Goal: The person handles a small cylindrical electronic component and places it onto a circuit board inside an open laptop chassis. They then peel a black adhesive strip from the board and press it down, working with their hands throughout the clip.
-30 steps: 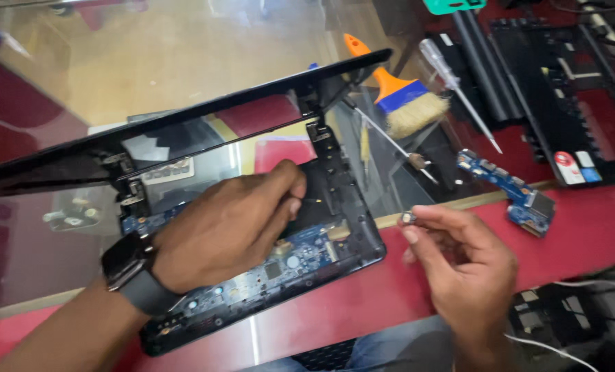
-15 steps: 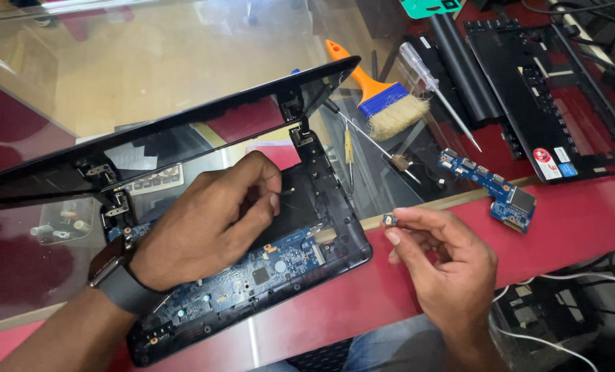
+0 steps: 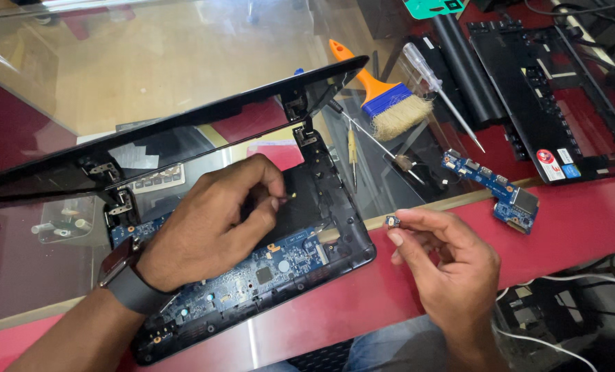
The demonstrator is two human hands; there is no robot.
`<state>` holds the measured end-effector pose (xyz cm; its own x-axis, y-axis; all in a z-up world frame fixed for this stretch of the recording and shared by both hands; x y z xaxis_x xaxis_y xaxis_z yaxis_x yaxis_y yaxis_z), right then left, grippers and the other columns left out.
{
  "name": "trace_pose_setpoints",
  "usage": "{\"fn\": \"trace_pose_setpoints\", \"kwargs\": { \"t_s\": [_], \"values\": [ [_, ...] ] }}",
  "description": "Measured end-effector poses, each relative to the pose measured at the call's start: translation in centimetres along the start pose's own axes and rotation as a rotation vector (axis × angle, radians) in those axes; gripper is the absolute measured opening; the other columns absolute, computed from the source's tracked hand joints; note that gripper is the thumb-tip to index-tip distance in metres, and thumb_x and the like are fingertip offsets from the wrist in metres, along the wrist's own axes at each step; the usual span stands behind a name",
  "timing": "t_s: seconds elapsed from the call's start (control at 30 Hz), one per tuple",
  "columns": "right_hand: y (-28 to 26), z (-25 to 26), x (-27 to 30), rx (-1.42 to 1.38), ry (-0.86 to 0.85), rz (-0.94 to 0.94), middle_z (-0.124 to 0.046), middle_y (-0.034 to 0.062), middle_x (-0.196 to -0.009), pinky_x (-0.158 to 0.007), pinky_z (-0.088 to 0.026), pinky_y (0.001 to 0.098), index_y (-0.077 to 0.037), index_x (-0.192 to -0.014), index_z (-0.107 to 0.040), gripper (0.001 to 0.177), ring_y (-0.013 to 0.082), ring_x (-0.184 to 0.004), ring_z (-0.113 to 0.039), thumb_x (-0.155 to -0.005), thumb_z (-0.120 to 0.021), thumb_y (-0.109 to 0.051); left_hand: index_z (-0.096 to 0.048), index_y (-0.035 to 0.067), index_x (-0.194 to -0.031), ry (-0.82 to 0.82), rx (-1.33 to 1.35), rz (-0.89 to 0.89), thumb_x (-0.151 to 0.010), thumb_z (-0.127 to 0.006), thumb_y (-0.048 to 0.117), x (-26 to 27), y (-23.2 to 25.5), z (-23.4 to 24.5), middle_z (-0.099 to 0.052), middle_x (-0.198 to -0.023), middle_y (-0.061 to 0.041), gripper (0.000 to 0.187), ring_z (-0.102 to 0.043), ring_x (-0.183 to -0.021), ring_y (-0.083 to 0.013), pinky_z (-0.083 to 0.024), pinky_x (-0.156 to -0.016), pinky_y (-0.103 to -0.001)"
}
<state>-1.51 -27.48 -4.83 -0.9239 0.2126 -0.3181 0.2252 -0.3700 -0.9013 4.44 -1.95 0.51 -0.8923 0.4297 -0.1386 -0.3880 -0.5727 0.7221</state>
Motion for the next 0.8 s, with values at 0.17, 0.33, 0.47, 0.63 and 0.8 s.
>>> {"fn": "trace_pose_setpoints", "kwargs": {
  "t_s": [0.17, 0.33, 0.47, 0.63, 0.8],
  "values": [
    [0.0, 0.1, 0.0, 0.017, 0.0, -0.004, -0.076, 0.0087, -0.086, -0.063, -0.059, 0.019, 0.0, -0.108, -0.074, 0.022, 0.0114, -0.06, -0.07, -0.086, -0.078, 0.0, -0.057, 0.015, -0.087, 0.03, -0.027, -0.126, -0.078, -0.056, 0.008, -0.1, 0.5, 0.1, -0.063, -0.08, 0.002, 0.011, -0.056, -0.064, -0.0133, -0.045, -0.05, -0.03],
    [0.0, 0.2, -0.1, 0.017, 0.001, -0.015, -0.076, 0.0085, -0.084, -0.062, -0.058, 0.0191, 0.0, -0.107, -0.074, 0.021, 0.0116, -0.059, -0.07, -0.086, -0.077, 0.0, -0.058, 0.014, -0.086, 0.049, -0.025, -0.117, -0.077, -0.059, 0.008, -0.3, 0.4, -0.1, -0.073, -0.086, 0.004, 0.011, -0.058, -0.062, -0.0109, -0.045, -0.051, -0.029],
    [-0.2, 0.2, -0.1, 0.019, -0.02, -0.006, -0.075, 0.0074, -0.082, -0.063, -0.058, 0.0184, -0.001, -0.107, -0.074, 0.022, 0.0107, -0.06, -0.07, -0.086, -0.078, 0.0, -0.06, 0.014, -0.08, 0.04, 0.008, -0.051, -0.077, -0.065, 0.007, -0.4, 0.1, -0.3, -0.077, -0.087, 0.004, 0.009, -0.059, -0.057, -0.0054, -0.043, -0.045, -0.024],
    [-0.2, 0.2, -0.1, 0.015, -0.026, -0.004, -0.076, 0.0082, -0.084, -0.063, -0.059, 0.0182, 0.0, -0.108, -0.074, 0.023, 0.0113, -0.06, -0.071, -0.085, -0.078, -0.001, -0.062, 0.014, -0.081, 0.038, 0.014, -0.029, -0.074, -0.067, 0.007, -0.4, -0.2, -0.5, -0.078, -0.089, 0.005, 0.011, -0.059, -0.055, -0.0053, -0.047, -0.048, -0.025],
    [-0.5, 0.1, -0.2, 0.01, -0.033, -0.007, -0.075, 0.0076, -0.083, -0.061, -0.058, 0.018, -0.001, -0.106, -0.075, 0.022, 0.0106, -0.059, -0.07, -0.085, -0.078, 0.001, -0.061, 0.015, -0.088, -0.055, -0.258, -0.208, -0.073, -0.065, 0.007, -0.5, -0.1, -1.0, -0.071, -0.085, -0.002, 0.017, -0.066, -0.073, -0.0266, -0.048, -0.065, -0.041]
  ]
}}
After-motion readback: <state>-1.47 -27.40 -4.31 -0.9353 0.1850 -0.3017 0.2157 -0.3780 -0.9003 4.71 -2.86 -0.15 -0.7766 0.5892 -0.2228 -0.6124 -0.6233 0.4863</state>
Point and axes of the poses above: each hand's wrist, its own x-axis away from the middle knuckle, its own z-axis out of the back of the hand, y = z × x, the point moved 5 cm from there along -x, towards the middle knuckle
